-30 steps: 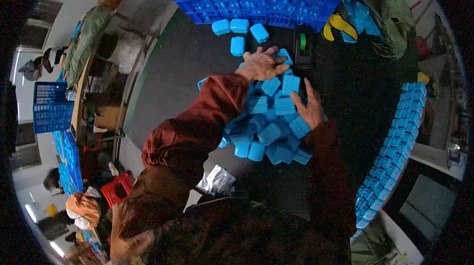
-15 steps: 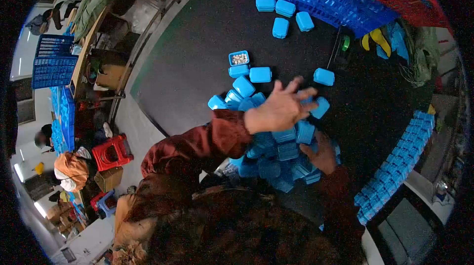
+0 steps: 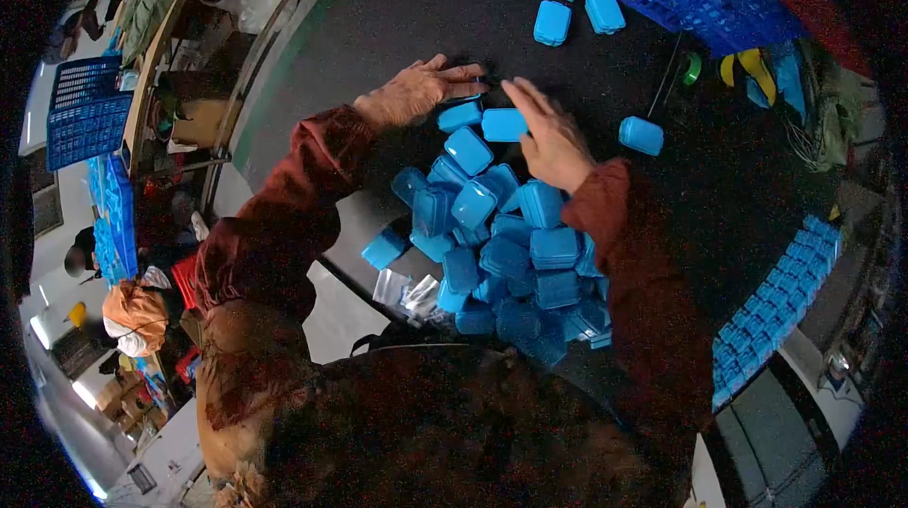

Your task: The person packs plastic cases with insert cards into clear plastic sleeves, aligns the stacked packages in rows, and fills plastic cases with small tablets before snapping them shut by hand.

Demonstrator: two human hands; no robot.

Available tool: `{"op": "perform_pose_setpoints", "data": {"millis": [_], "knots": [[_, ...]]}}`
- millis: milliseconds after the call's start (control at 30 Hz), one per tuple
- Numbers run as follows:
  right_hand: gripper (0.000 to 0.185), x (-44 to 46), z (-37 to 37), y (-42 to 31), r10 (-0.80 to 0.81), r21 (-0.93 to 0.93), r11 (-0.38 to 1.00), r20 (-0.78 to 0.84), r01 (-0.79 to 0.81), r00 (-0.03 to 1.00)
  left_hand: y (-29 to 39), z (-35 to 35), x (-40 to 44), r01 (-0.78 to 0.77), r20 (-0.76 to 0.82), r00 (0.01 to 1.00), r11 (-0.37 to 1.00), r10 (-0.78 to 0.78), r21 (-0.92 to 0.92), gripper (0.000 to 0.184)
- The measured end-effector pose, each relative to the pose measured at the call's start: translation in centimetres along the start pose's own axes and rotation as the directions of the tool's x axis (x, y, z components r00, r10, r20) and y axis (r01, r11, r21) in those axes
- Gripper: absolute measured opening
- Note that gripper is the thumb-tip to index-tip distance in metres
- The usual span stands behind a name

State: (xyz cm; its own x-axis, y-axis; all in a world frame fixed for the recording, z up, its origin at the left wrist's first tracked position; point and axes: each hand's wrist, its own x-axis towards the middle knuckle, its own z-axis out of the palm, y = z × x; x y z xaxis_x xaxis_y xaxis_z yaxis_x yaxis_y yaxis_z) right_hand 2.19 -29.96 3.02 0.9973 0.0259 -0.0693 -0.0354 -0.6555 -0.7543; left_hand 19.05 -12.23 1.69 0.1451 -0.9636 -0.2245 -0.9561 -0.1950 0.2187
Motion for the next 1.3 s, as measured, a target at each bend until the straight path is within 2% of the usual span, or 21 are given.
{"op": "perform_pose_setpoints", "data": {"millis": [33, 67, 133, 167, 233, 300, 367, 433, 500, 533, 567, 633, 700, 767, 833, 867, 933, 1033, 1100, 1233, 1300], "knots": [[0.063, 0.8, 1.2, 0.5, -0.097, -0.001, 0.995, 0.031, 0.097, 0.995, -0.2, 0.0, 0.2, -0.046, -0.015, 0.999, 0.999, 0.046, 0.023, 0.062], [0.063, 0.5, 1.8, 1.0, -0.096, -0.003, 0.995, 0.034, 0.097, 0.995, -0.5, 0.5, 0.3, -0.045, -0.017, 0.999, 0.999, 0.046, 0.021, 0.062], [0.063, 0.0, 2.2, -0.4, 0.035, -0.066, 0.998, 0.218, -0.021, 0.975, -1.0, 1.2, 0.4, -0.128, -0.134, 0.983, 0.992, 0.127, 0.003, 0.053], [0.062, -0.4, 2.1, -0.3, 0.030, -0.031, 0.999, 0.267, -0.022, 0.963, -1.2, 1.6, 0.1, -0.127, -0.140, 0.982, 0.992, 0.126, 0.002, 0.053], [0.061, -1.8, 2.3, -0.4, 0.055, -0.045, 0.998, 0.281, -0.045, 0.958, -0.9, 1.1, -1.5, 0.016, -0.160, 0.987, 0.999, -0.023, -0.043, 0.047], [0.058, -2.9, 2.2, -1.1, 0.102, -0.041, 0.995, 0.341, -0.093, 0.934, -1.5, 1.1, -3.4, 0.044, -0.185, 0.981, 0.997, -0.055, -0.065, 0.049], [0.058, -3.3, 1.8, -2.5, 0.139, -0.089, 0.990, 0.396, -0.113, 0.908, -2.0, 1.1, -5.3, 0.191, -0.173, 0.963, 0.977, -0.205, -0.094, 0.052], [0.057, -3.0, 1.7, -2.9, 0.168, -0.138, 0.983, 0.447, -0.118, 0.879, -2.2, 1.3, -6.7, 0.264, -0.146, 0.953, 0.964, -0.265, -0.026, 0.056], [0.057, -2.3, 1.7, -2.6, 0.131, 0.057, 0.987, 0.253, -0.150, 0.958, -2.2, 1.5, -7.8, 0.283, -0.192, 0.937, 0.957, -0.291, -0.072, 0.058], [0.056, -1.1, 2.3, -2.3, 0.115, 0.135, 0.983, 0.066, -0.123, 0.991, -2.1, 1.6, -8.0, 0.288, -0.191, 0.936, 0.955, -0.296, -0.071, 0.058], [0.056, -0.1, 2.7, -2.1, 0.112, 0.135, 0.983, 0.068, -0.120, 0.991, -1.8, 1.8, -8.0, 0.289, -0.235, 0.922, 0.951, -0.307, -0.108, 0.058], [0.050, 2.4, 3.1, -3.4, -0.003, -0.194, 0.981, -0.119, -0.020, 0.993, -1.5, 1.7, -8.1, 0.283, -0.283, 0.906, 0.948, -0.314, -0.147, 0.059], [0.047, 4.2, 4.5, -1.6, -0.062, -0.256, 0.966, -0.057, 0.045, 0.996, -1.0, 1.7, -8.1, 0.357, -0.287, 0.848, 0.881, -0.444, -0.309, 0.060], [0.043, 5.3, 5.1, -1.1, -0.121, -0.315, 0.942, 0.003, 0.116, 0.993, -1.1, 2.5, -8.9, 0.356, -0.317, 0.827, 0.869, -0.464, -0.345, 0.059], [0.035, 5.5, 4.4, -1.6, -0.131, -0.168, 0.977, 0.022, 0.133, 0.991, -0.8, 1.9, -9.9, 0.343, -0.352, 0.804, 0.857, -0.479, -0.384, 0.059], [0.026, 5.5, 3.7, -1.9, -0.020, 0.015, 1.000, 0.051, 0.020, 0.999, -0.4, 1.6, -10.7, 0.340, -0.401, 0.796, 0.883, -0.454, -0.325, 0.059], [0.028, 3.9, 1.4, -3.5, -0.080, 0.180, 0.980, -0.064, 0.090, 0.995, 1.0, 0.0, -12.2, 0.311, -0.445, 0.801, 0.914, -0.400, -0.262, 0.058], [0.037, -1.6, -3.2, -6.6, -0.034, 0.168, 0.984, -0.175, 0.064, 0.984, 5.0, -2.7, -14.1, 0.173, -0.514, 0.782, 0.916, -0.351, -0.362, 0.056], [0.036, -7.3, -5.6, -8.6, 0.107, 0.355, 0.934, -0.188, -0.034, 0.976, 9.1, -4.7, -15.0, 0.102, -0.503, 0.807, 0.912, -0.309, -0.397, 0.056], [0.038, -20.5, -6.3, -11.2, 0.297, 0.401, 0.910, -0.457, -0.104, 0.838, 15.9, -5.2, -16.1, -0.089, -0.461, 0.871, 0.867, -0.171, -0.491, 0.059], [0.040, -26.6, -5.7, -12.0, 0.489, 0.434, 0.860, -0.551, -0.268, 0.676, 19.9, -5.6, -16.5, -0.161, -0.421, 0.899, 0.806, -0.118, -0.570, 0.060]]}}
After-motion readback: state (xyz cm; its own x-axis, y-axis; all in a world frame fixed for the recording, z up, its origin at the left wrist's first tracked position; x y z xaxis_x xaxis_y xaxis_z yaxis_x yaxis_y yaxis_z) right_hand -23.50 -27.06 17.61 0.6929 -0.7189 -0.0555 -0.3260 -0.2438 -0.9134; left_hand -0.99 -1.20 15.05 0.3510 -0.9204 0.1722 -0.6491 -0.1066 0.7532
